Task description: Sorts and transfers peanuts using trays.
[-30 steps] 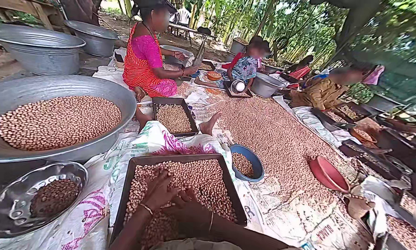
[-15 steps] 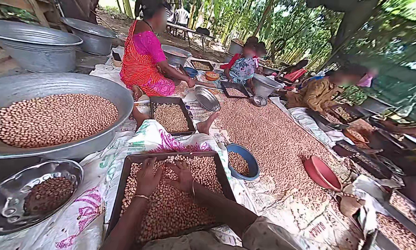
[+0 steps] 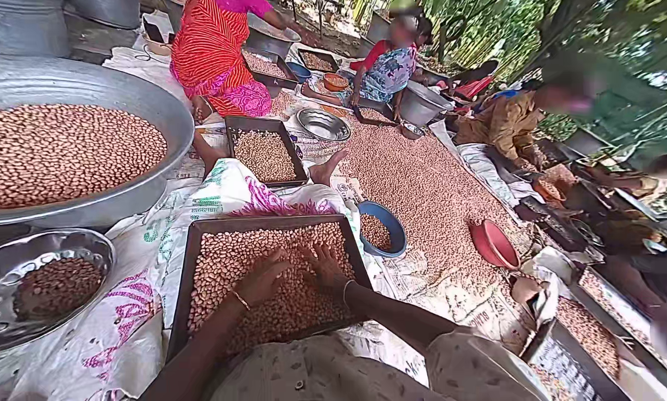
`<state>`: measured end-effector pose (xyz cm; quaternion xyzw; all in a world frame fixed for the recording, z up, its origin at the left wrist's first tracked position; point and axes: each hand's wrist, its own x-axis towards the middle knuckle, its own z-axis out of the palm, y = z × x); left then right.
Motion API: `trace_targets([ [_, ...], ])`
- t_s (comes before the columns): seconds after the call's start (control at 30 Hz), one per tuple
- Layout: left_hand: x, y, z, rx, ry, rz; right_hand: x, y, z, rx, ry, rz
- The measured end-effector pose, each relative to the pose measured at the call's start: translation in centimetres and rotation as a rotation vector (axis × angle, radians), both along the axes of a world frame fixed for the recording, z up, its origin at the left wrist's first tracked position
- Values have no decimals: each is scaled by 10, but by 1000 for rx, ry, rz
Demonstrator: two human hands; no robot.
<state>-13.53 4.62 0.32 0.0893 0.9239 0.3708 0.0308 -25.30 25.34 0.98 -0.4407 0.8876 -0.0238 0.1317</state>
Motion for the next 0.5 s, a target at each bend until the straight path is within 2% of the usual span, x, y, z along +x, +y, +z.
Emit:
trace_targets([
  [0.1, 4, -22, -5, 29, 225, 457, 7, -72, -24, -310, 3, 93],
  [0.17, 5, -36, -10, 24, 236, 743, 24, -112, -24, -275, -120, 160],
  [0.23, 10, -46, -8, 32, 110, 839, 52, -122, -12, -233, -237, 271],
  [0.3, 14, -43, -9, 9, 37, 706, 77, -97, 10, -133, -350, 374],
  [0.37, 14, -33, -10, -64, 2, 444, 86, -53, 20, -114, -355, 380],
  [0.43, 6, -18, -10, -138, -65, 179, 73, -7, 19, -42, -265, 300],
  [0.5, 1, -5, -6, -116, -124, -4, 50, 33, 12, -50, -127, 152],
])
